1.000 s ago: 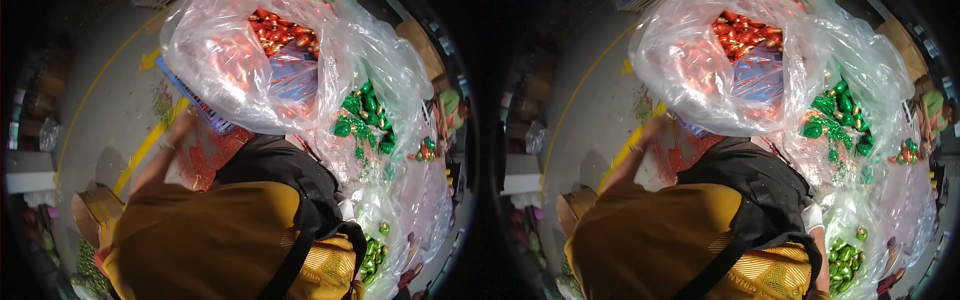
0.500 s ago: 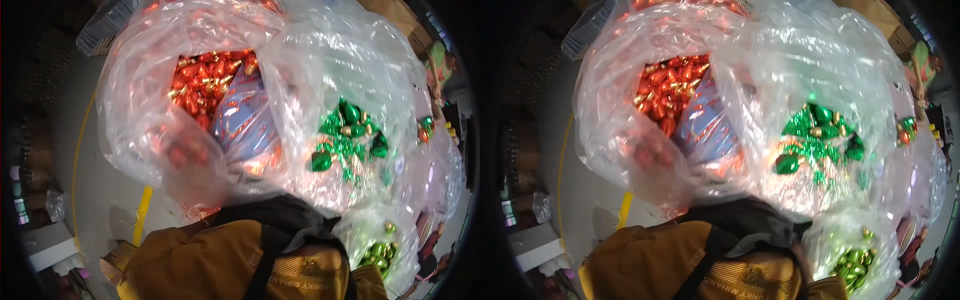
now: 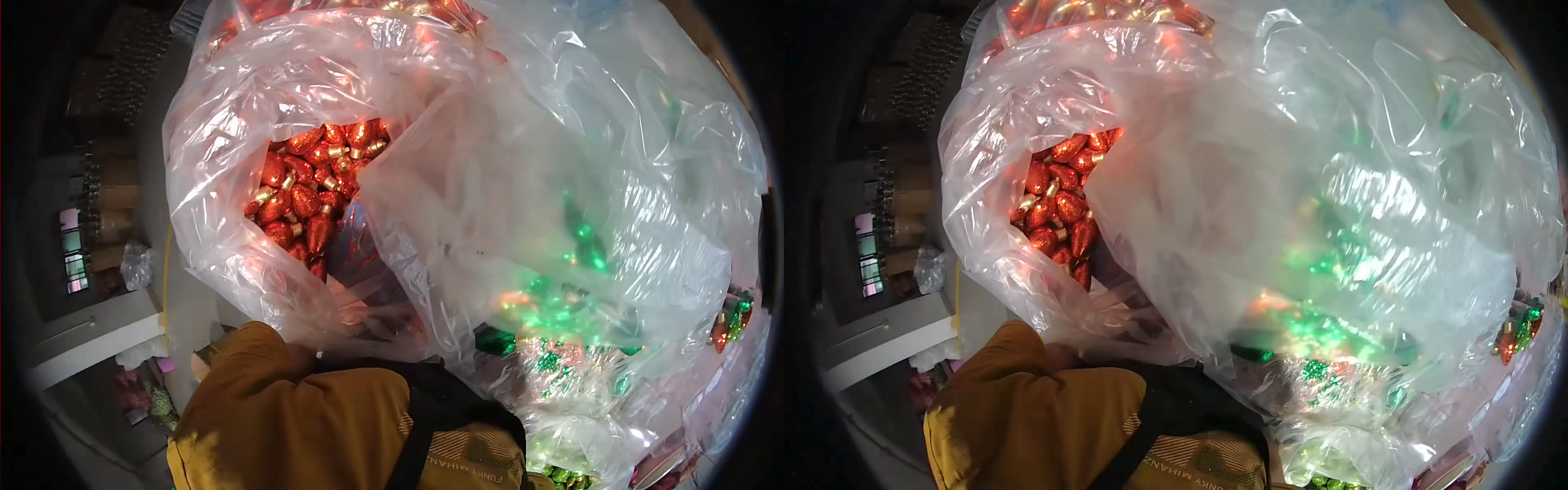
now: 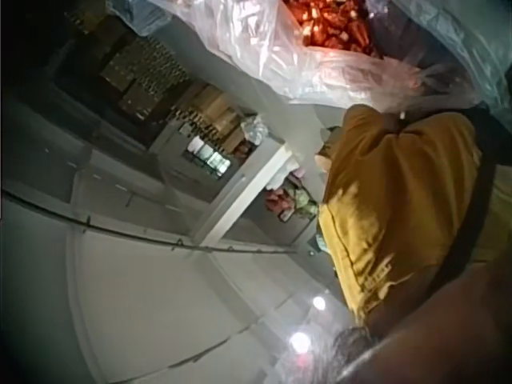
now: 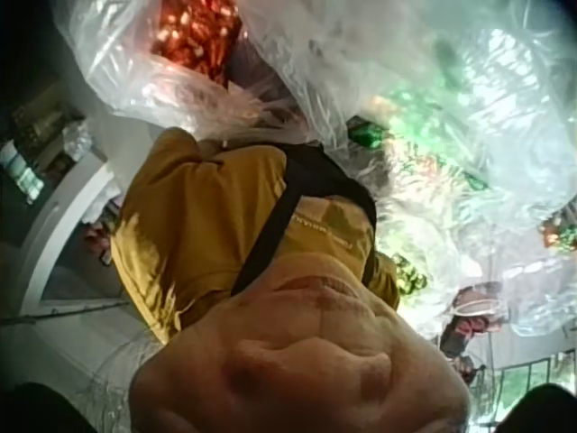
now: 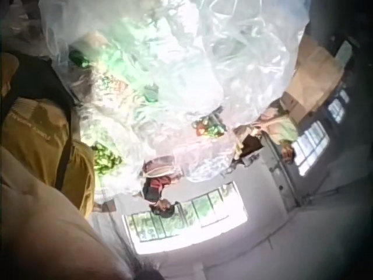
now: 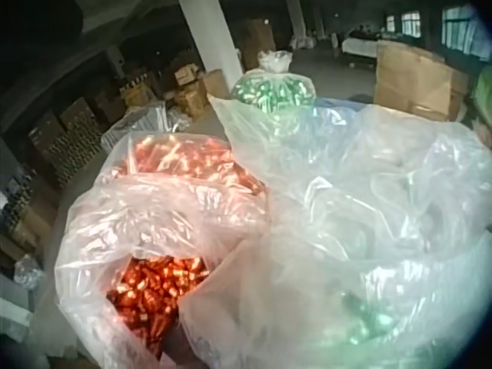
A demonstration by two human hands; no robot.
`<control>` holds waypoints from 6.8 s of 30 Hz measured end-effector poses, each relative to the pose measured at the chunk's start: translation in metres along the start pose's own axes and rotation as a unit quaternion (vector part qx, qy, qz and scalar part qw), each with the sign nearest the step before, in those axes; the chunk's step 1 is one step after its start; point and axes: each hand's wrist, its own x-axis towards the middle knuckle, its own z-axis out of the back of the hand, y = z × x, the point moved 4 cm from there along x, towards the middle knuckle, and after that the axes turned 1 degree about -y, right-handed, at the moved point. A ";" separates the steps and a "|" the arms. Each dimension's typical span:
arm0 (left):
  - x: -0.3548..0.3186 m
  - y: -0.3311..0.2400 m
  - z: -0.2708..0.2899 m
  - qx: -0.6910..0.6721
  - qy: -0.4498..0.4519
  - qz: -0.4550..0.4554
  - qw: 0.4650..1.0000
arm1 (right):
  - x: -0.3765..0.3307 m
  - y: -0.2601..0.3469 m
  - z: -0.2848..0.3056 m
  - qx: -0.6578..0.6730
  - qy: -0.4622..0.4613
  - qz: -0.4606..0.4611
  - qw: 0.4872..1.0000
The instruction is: Sort and pack small festive ornaments into plastic bags on the floor.
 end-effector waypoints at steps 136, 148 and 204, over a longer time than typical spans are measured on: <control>-0.213 -0.529 0.142 0.382 -0.308 -0.720 0.491 | -0.154 0.244 0.283 0.205 -0.430 0.139 0.868; -0.166 -0.271 0.042 0.435 -0.490 -0.524 0.545 | -0.033 0.200 0.199 -0.157 -0.380 0.000 0.912; -0.143 -0.386 0.029 0.357 -0.490 -0.568 0.556 | -0.259 0.060 0.307 0.088 -0.625 -0.227 0.742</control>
